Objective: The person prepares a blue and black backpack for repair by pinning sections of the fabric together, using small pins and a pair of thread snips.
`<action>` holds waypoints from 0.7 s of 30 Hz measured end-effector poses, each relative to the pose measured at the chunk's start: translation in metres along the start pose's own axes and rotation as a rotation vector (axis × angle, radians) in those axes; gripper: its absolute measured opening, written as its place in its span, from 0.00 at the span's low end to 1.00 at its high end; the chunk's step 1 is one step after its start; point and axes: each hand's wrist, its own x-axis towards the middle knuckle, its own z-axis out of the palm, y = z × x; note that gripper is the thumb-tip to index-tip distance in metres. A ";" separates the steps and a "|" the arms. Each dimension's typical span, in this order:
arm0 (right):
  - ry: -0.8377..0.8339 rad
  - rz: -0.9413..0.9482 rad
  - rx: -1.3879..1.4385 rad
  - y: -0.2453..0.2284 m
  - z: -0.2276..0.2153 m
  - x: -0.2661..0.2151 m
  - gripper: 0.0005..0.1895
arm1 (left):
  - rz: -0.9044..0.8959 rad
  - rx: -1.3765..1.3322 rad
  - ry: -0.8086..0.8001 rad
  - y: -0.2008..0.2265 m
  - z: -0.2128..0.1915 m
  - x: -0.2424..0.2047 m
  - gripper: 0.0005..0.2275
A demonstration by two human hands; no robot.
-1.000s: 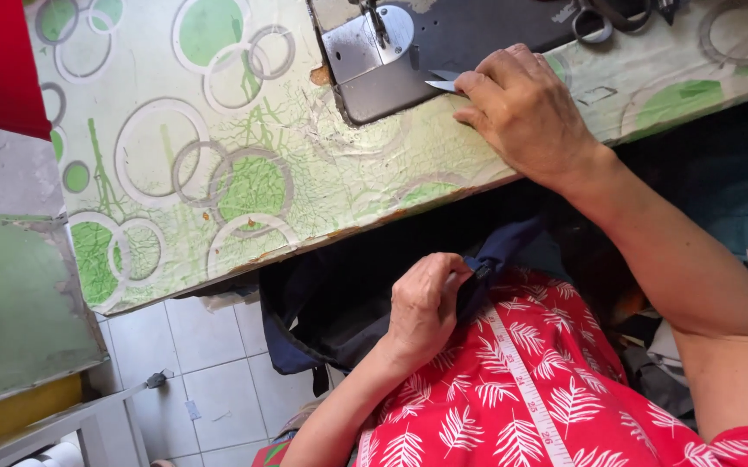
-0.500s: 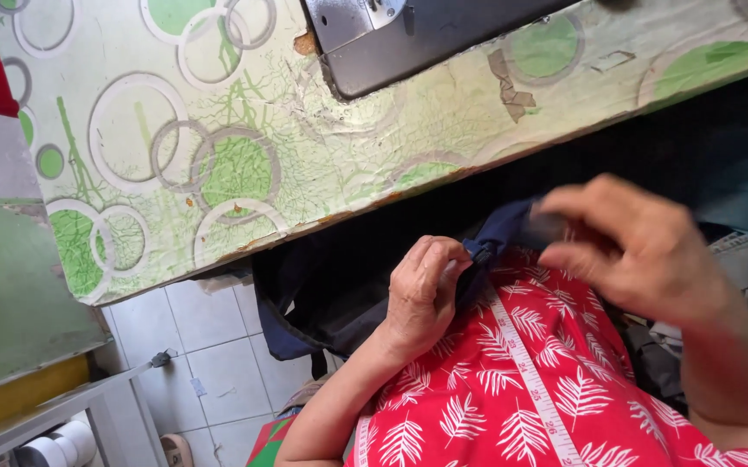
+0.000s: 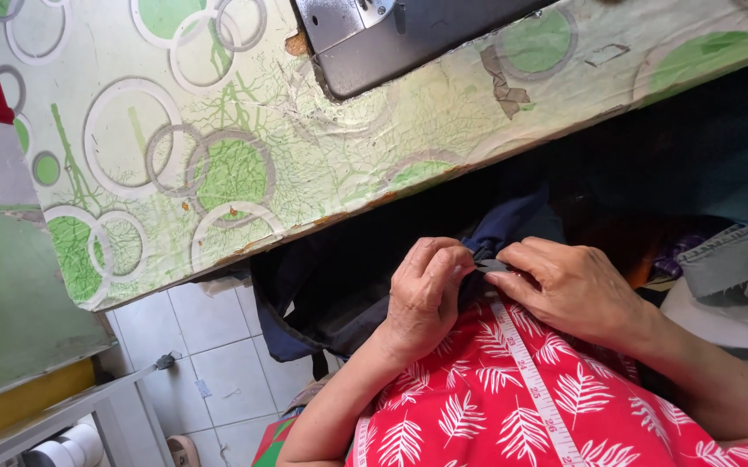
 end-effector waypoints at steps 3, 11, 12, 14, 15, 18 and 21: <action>0.021 0.006 0.003 0.001 -0.002 -0.001 0.12 | 0.010 -0.004 0.004 0.001 -0.001 0.001 0.04; 0.021 -0.007 0.077 0.003 0.006 0.007 0.12 | 0.064 0.027 0.103 -0.004 0.004 0.002 0.03; 0.009 0.002 0.116 0.002 0.005 0.007 0.11 | 0.059 0.027 0.099 -0.003 0.004 0.002 0.03; -0.003 0.012 0.154 0.005 0.006 0.008 0.11 | 0.055 0.026 0.095 -0.003 0.004 0.002 0.03; -0.019 0.010 0.189 0.007 0.007 0.008 0.11 | 0.050 0.020 0.094 -0.004 0.005 0.001 0.03; -0.047 -0.062 0.204 0.004 -0.003 0.008 0.10 | 0.042 0.005 0.090 -0.005 0.005 0.001 0.03; -0.140 -0.212 0.235 0.003 -0.034 0.009 0.09 | -0.011 -0.053 0.061 0.002 -0.001 0.004 0.02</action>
